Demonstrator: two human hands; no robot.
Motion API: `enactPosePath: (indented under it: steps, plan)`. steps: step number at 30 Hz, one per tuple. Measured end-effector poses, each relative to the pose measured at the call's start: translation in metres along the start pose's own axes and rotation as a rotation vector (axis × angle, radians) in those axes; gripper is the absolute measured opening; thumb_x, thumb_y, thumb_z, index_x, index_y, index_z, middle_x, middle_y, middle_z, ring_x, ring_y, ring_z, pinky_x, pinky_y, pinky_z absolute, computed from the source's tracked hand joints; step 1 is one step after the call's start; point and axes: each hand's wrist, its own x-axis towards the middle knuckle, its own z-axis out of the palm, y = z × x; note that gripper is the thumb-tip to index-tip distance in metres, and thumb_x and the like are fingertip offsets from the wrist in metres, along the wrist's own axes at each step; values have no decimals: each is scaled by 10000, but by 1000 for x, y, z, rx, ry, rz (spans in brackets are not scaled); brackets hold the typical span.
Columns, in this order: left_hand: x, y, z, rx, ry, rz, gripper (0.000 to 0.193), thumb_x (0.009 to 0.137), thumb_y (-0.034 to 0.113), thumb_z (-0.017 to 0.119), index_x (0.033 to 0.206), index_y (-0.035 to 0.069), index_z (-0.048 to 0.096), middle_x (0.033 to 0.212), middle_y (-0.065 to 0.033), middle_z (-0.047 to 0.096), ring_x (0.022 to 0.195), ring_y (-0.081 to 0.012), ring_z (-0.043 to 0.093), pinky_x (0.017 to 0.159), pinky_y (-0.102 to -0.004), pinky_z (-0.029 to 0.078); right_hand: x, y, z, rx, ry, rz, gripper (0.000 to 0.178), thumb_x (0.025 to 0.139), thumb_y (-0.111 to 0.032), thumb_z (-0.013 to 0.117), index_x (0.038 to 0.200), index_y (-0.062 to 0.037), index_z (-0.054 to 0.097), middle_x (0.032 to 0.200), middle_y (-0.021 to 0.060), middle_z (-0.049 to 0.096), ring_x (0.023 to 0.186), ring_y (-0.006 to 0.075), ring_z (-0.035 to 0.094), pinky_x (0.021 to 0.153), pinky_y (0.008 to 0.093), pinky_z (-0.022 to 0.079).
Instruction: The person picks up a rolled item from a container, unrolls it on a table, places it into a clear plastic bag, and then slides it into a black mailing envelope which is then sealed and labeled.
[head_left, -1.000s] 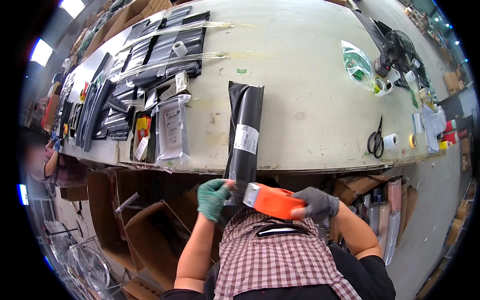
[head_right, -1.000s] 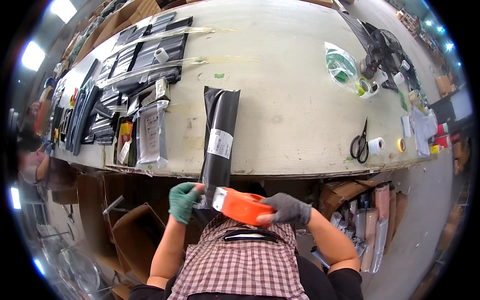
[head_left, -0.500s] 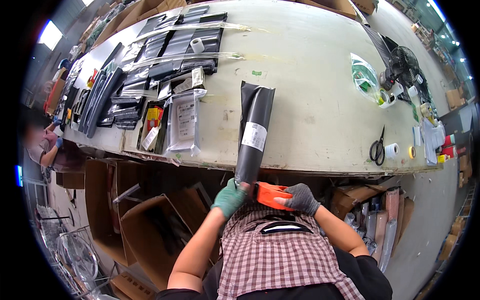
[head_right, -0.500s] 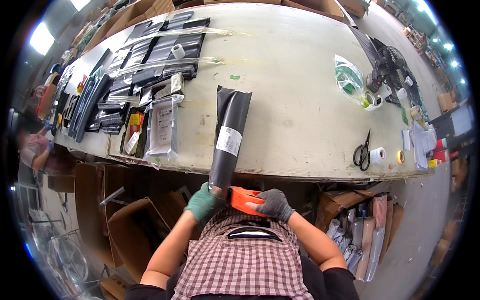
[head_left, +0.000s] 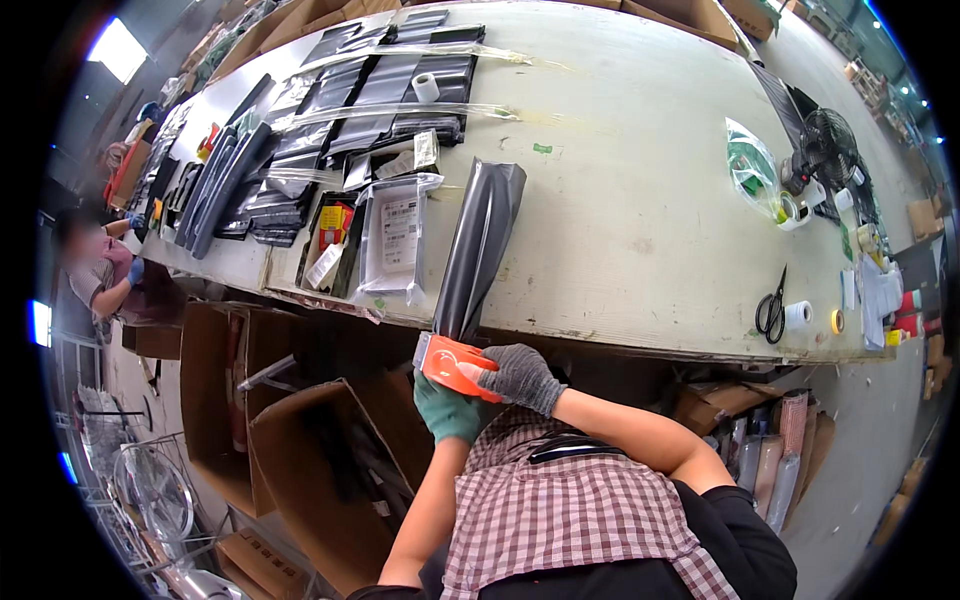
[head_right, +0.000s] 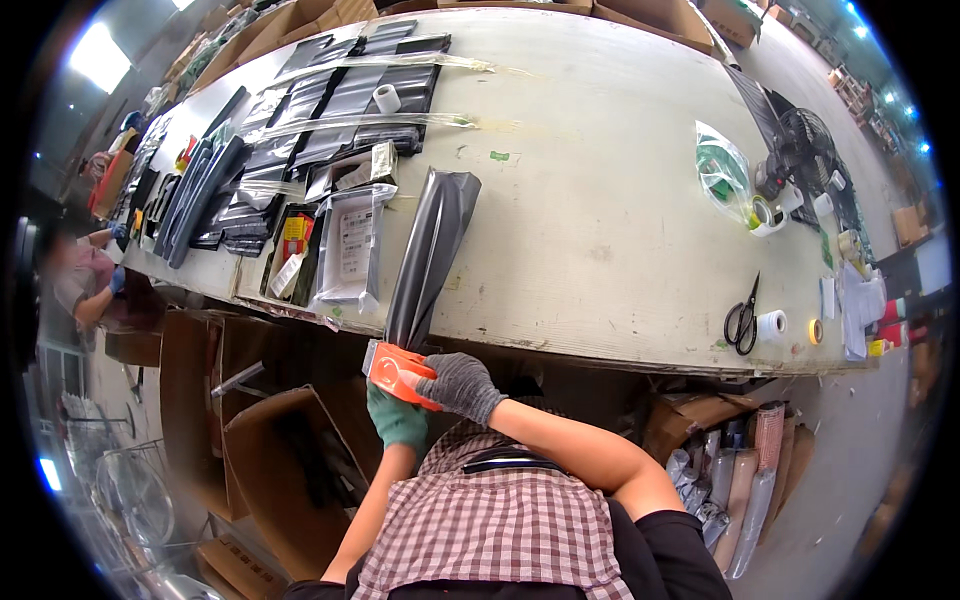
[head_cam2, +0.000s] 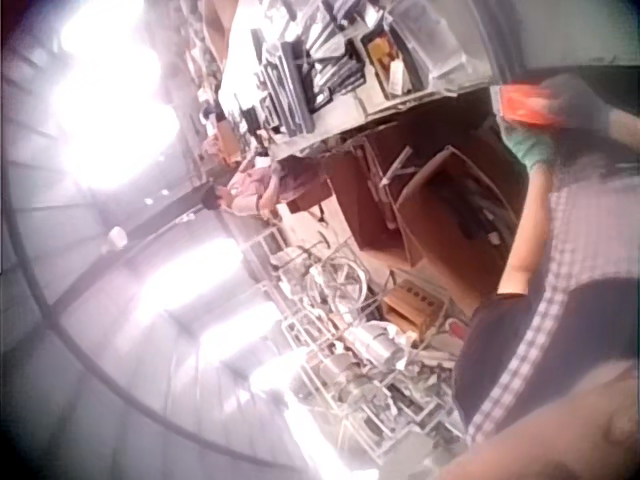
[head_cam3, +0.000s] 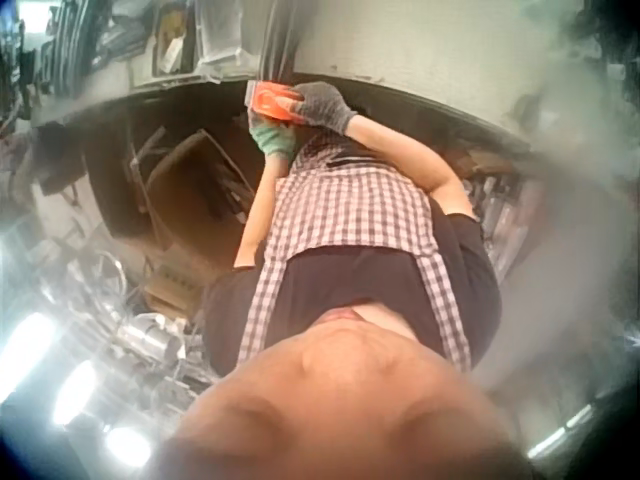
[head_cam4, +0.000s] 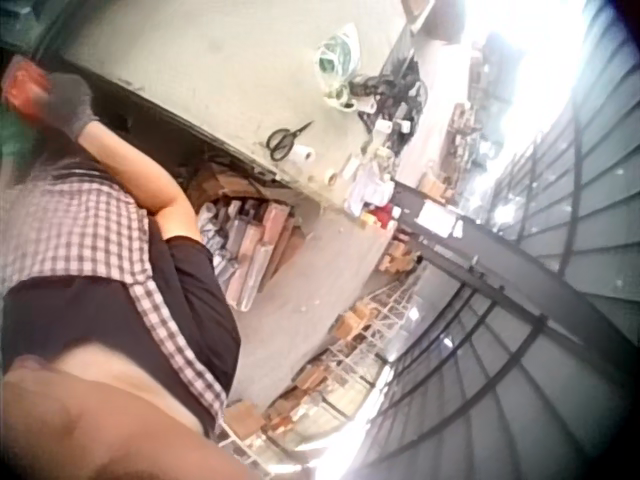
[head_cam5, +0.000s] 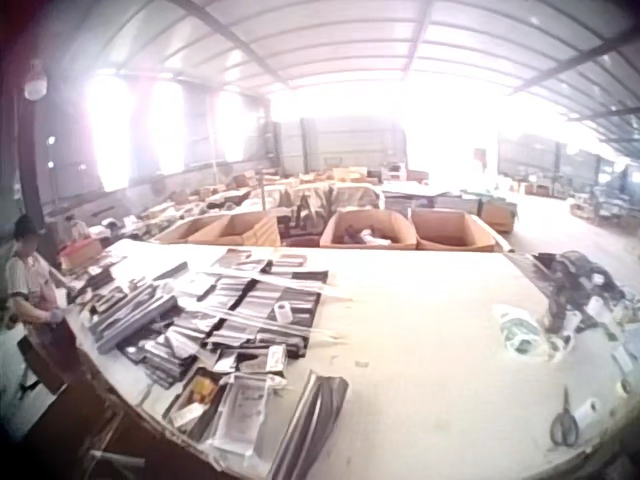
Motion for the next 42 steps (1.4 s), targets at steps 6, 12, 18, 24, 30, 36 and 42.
enactPosePath:
  steps: [6,12,18,24,30,36,42]
  plan:
    - [38,-21,6,10,-133,-140,560,690,439,747,1049,107,476,811,-134,659,760,-366,651,651,-454,517,-65,-34,-71,152,-230,194,508,873,-503,539,1025,-22,594,791,176,649,708,303,645,657,388,487]
    - [25,10,-8,-129,-437,-71,634,693,527,727,1022,50,471,783,-177,653,762,-379,643,665,-468,500,-97,34,-91,-528,-46,173,494,812,-551,563,776,-62,620,667,167,632,650,355,634,600,441,496]
    - [40,-28,5,-577,-651,-78,595,743,394,749,1126,8,507,906,-169,666,812,-327,649,746,-383,500,-43,101,-43,-563,45,263,519,821,-542,537,783,-34,636,741,208,639,715,367,641,624,464,500]
    - [29,-3,-41,-104,41,155,718,751,202,666,1366,-8,360,1356,-219,433,1239,-325,443,1023,-421,347,-162,122,-152,-111,574,328,357,799,-379,643,834,-24,647,679,145,633,645,334,612,606,396,508]
    - [59,51,-16,383,-168,88,972,702,335,745,1481,175,186,1368,-171,400,1066,-352,529,944,-472,408,-116,203,-227,-686,977,525,459,828,-462,606,988,-32,594,741,215,640,717,371,644,632,459,501]
    - [74,16,-55,-264,-350,126,942,637,277,756,1439,223,266,1119,-205,577,943,-387,606,827,-425,502,-86,230,-210,-964,875,333,638,752,-404,694,1191,-3,463,1037,233,592,972,391,574,853,474,455]
    - [-93,-49,-112,-1459,-369,-330,1237,566,94,876,1478,182,46,1306,-155,450,1190,-267,487,1006,-407,399,-106,222,-212,-895,1008,22,558,729,-186,712,1209,-31,474,1199,197,522,1137,373,486,999,447,381]
